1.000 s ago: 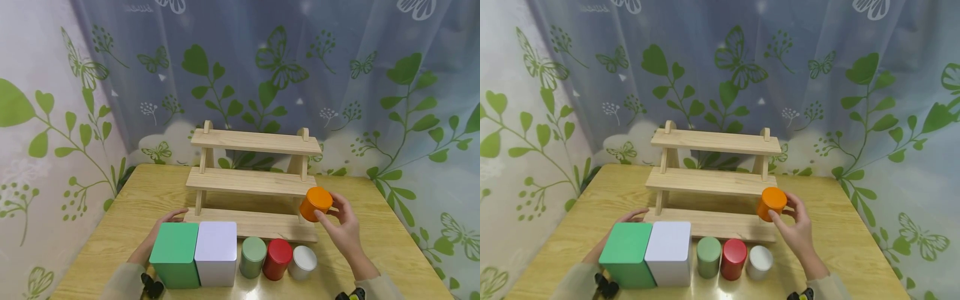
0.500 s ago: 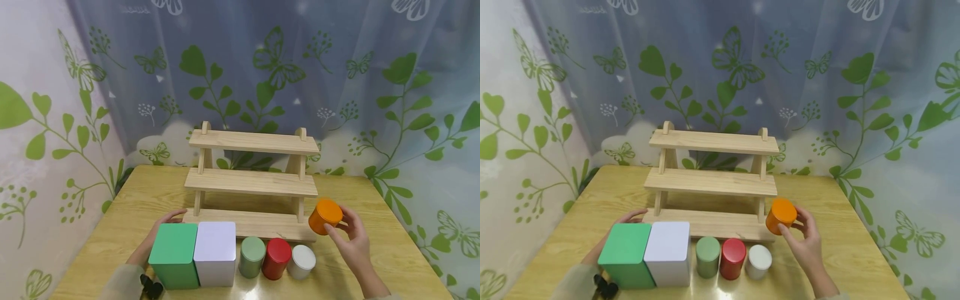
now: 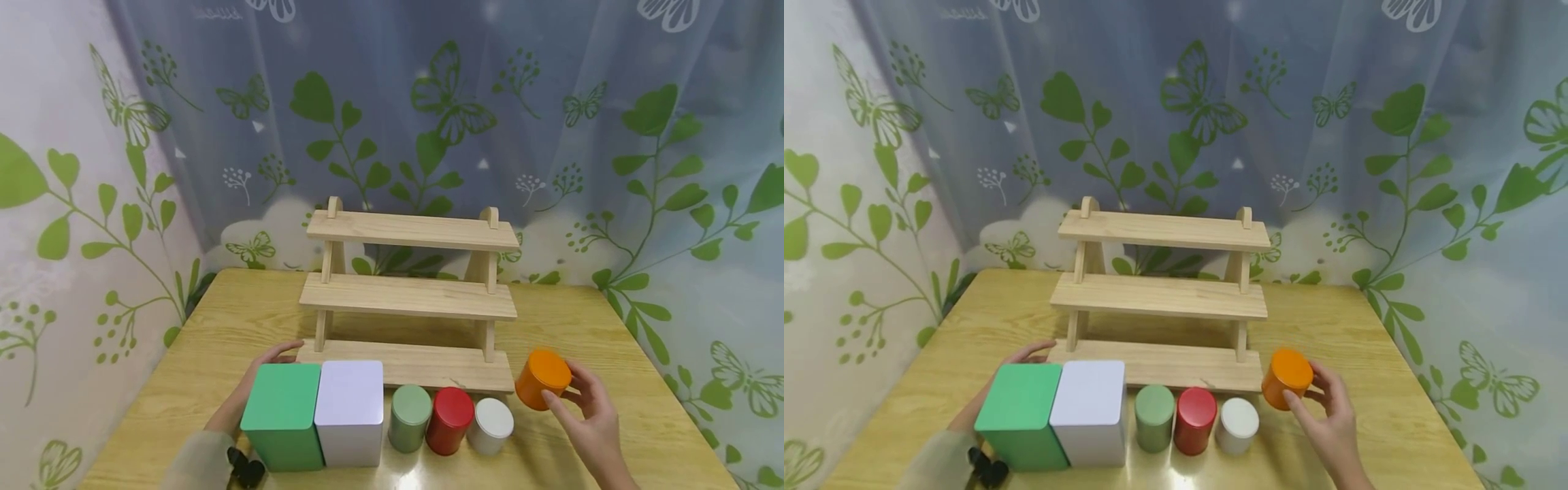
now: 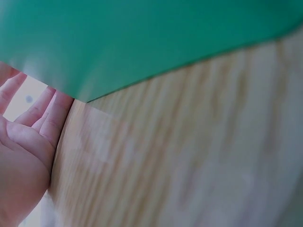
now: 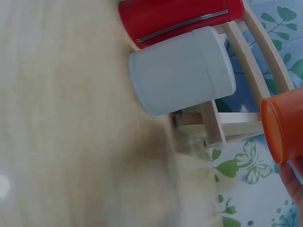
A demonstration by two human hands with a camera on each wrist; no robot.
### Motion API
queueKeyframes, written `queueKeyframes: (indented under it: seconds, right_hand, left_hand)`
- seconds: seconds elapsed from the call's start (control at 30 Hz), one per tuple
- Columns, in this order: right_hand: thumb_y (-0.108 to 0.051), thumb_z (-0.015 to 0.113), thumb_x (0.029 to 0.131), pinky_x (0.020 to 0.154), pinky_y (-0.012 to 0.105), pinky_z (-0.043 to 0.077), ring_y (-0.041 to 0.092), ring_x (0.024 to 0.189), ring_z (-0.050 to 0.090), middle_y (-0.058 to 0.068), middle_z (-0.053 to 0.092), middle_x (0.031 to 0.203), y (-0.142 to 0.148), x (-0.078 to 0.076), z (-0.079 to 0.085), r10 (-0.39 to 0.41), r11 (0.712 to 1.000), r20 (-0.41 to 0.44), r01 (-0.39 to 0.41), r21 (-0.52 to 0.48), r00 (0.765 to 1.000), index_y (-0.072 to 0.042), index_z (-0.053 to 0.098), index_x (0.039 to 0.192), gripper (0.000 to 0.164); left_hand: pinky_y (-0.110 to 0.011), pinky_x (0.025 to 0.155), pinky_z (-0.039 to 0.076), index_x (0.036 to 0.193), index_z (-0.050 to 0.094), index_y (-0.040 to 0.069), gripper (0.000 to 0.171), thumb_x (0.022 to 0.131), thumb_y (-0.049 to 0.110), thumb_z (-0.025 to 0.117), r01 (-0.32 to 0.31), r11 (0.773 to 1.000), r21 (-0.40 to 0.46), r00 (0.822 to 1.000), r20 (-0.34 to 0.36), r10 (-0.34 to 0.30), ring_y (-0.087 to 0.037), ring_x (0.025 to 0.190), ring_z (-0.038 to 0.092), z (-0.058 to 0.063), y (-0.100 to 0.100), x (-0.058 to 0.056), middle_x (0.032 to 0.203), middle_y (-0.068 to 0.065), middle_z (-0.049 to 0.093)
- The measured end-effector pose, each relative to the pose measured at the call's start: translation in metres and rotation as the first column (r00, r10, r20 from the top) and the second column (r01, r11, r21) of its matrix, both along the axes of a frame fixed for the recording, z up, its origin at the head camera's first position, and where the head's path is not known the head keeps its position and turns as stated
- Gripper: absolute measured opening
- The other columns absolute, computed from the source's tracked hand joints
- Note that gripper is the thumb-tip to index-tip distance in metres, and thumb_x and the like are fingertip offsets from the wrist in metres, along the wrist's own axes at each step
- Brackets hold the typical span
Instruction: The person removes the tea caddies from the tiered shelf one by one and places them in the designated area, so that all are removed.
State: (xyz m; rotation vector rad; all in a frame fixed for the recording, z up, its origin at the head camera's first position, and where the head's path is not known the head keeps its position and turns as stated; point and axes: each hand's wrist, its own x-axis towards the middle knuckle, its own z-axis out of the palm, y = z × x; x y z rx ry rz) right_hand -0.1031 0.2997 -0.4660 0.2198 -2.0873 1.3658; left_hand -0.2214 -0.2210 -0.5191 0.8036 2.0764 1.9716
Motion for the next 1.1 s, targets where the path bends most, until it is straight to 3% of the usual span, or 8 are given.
queueKeyframes:
  seconds: [0.13, 0.4, 0.63, 0.8, 1.0, 1.1]
  right_hand:
    - [0.022, 0.067, 0.069, 0.077, 0.014, 0.046, 0.008, 0.100, 0.054, 0.005, 0.054, 0.117, -0.001, 0.007, -0.007, -0.045, 0.999, 0.052, 0.046, -0.028, 0.998, 0.009, 0.046, 0.126, 0.062]
    - [0.019, 0.069, 0.070, 0.074, 0.014, 0.047, 0.006, 0.094, 0.056, -0.003, 0.056, 0.114, -0.001, 0.017, -0.020, -0.108, 0.991, 0.123, 0.117, -0.071, 0.986, 0.008, 0.049, 0.125, 0.059]
    - [0.014, 0.070, 0.073, 0.071, 0.015, 0.048, 0.002, 0.093, 0.055, -0.010, 0.055, 0.114, -0.002, 0.024, -0.028, -0.104, 0.994, 0.156, 0.106, -0.002, 0.982, 0.006, 0.050, 0.124, 0.055]
    - [0.012, 0.071, 0.073, 0.071, 0.016, 0.049, 0.001, 0.093, 0.055, -0.010, 0.053, 0.113, -0.002, 0.028, -0.034, -0.106, 0.994, 0.176, 0.103, 0.024, 0.979, 0.006, 0.050, 0.124, 0.055]
    - [0.009, 0.071, 0.074, 0.069, 0.018, 0.050, -0.001, 0.093, 0.055, -0.011, 0.053, 0.112, 0.000, 0.030, -0.040, -0.100, 0.995, 0.204, 0.092, 0.047, 0.974, 0.005, 0.051, 0.123, 0.053]
    - [0.008, 0.071, 0.075, 0.070, 0.018, 0.049, -0.001, 0.093, 0.055, -0.009, 0.053, 0.112, 0.002, 0.030, -0.042, -0.089, 0.995, 0.206, 0.077, 0.064, 0.974, 0.006, 0.051, 0.122, 0.051]
  left_hand:
    - [-0.032, 0.080, 0.049, 0.134, 0.029, -0.018, 0.063, 0.093, 0.022, 0.054, 0.006, 1.000, 0.006, 1.000, -0.017, -0.005, -0.015, 0.111, 0.052, 0.000, 0.001, 0.000, 0.131, -0.044, 0.029]
    - [-0.032, 0.081, 0.049, 0.137, 0.033, -0.010, 0.048, 0.096, 0.009, 0.047, -0.054, 0.998, -0.038, 0.998, -0.030, 0.053, -0.010, 0.112, 0.049, -0.020, -0.001, -0.010, 0.139, -0.033, 0.032]
    - [-0.033, 0.081, 0.048, 0.138, 0.035, -0.008, 0.046, 0.097, 0.010, 0.045, -0.069, 0.996, -0.060, 0.998, -0.008, 0.069, -0.013, 0.113, 0.048, -0.022, -0.002, -0.009, 0.140, -0.031, 0.032]
    - [-0.032, 0.082, 0.047, 0.136, 0.034, -0.011, 0.044, 0.097, 0.007, 0.043, -0.071, 0.994, -0.084, 0.997, -0.030, 0.069, -0.021, 0.115, 0.046, -0.019, 0.000, -0.007, 0.140, -0.032, 0.030]
    - [-0.033, 0.082, 0.047, 0.135, 0.029, -0.016, 0.059, 0.095, 0.021, 0.051, -0.019, 0.998, -0.054, 1.000, -0.001, 0.019, -0.029, 0.116, 0.046, 0.000, 0.001, 0.001, 0.138, -0.039, 0.024]
    - [-0.033, 0.082, 0.048, 0.134, 0.028, -0.018, 0.060, 0.095, 0.021, 0.051, -0.002, 0.999, -0.043, 1.000, -0.007, 0.002, -0.028, 0.116, 0.048, 0.003, 0.001, 0.001, 0.137, -0.041, 0.023]
